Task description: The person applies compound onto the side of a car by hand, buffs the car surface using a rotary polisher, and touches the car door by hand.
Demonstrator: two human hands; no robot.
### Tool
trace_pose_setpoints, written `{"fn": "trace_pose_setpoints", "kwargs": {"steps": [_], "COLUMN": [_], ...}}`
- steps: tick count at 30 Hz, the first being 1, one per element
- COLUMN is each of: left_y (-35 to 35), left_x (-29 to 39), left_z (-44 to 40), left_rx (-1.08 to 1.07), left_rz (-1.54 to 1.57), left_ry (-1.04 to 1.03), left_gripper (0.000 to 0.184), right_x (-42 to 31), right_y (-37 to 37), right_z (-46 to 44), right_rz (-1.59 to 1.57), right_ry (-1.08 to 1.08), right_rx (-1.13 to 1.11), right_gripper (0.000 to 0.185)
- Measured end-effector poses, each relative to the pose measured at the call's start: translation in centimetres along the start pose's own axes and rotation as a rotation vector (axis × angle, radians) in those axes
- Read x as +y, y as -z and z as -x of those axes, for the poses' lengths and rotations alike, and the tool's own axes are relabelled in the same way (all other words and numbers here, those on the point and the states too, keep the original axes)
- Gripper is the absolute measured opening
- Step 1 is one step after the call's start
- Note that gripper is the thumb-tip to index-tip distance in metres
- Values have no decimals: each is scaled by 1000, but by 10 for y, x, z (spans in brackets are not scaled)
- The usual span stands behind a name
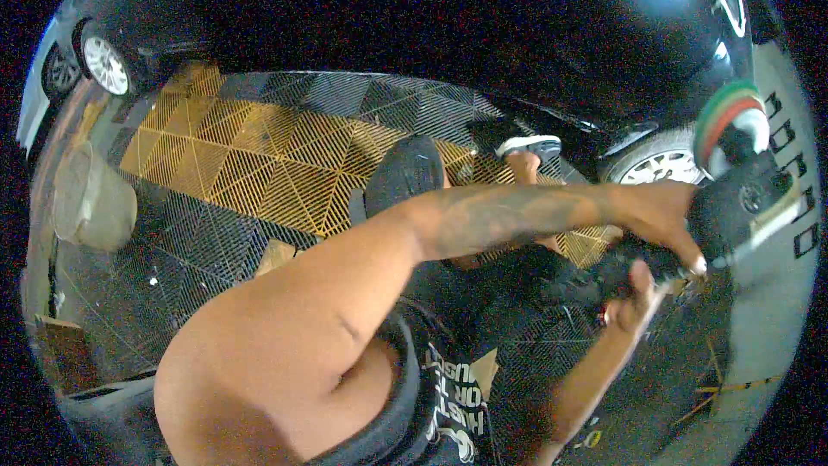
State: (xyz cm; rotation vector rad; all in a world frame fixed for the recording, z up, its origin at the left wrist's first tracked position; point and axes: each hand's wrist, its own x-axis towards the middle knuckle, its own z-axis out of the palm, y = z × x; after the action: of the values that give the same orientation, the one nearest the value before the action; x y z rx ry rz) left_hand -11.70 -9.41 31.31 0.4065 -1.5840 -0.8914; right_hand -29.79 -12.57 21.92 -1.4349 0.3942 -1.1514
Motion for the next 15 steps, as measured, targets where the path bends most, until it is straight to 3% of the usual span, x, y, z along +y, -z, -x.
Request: {"fn": "trace_pose_setpoints", "kwargs": {"steps": [1, 3, 6, 10, 12, 14, 15], "left_y": [-7, -34, -53, -48, -29, -2, 14], "left_x": [21, 37, 27, -15, -13, -20, -36], "left_z": [-9, -14, -20, -5, 19, 29, 29], "left_rx": [104, 344, 548, 705, 780, 762, 923], "left_rz": [-44, -72, -46, 36, 144, 186, -85], "left_ry": [-33, -168, -225, -155, -319, -352, -296], "left_gripper": [79, 87, 95, 109, 109, 108, 103], "right_x": [-36, -81, -107, -100, -79, -69, -72], "right_y": [-9, -9, 19, 4, 8, -17, -34], "right_z": [-7, 0, -13, -29, -57, -84, -100], "right_rz": [148, 373, 669, 723, 1145, 1264, 1105], "right_ry": [107, 29, 26, 17, 292, 411, 222], "right_rx": [28, 235, 69, -49, -221, -299, -404], "right_gripper": [57, 62, 72, 79, 84, 84, 82]}}
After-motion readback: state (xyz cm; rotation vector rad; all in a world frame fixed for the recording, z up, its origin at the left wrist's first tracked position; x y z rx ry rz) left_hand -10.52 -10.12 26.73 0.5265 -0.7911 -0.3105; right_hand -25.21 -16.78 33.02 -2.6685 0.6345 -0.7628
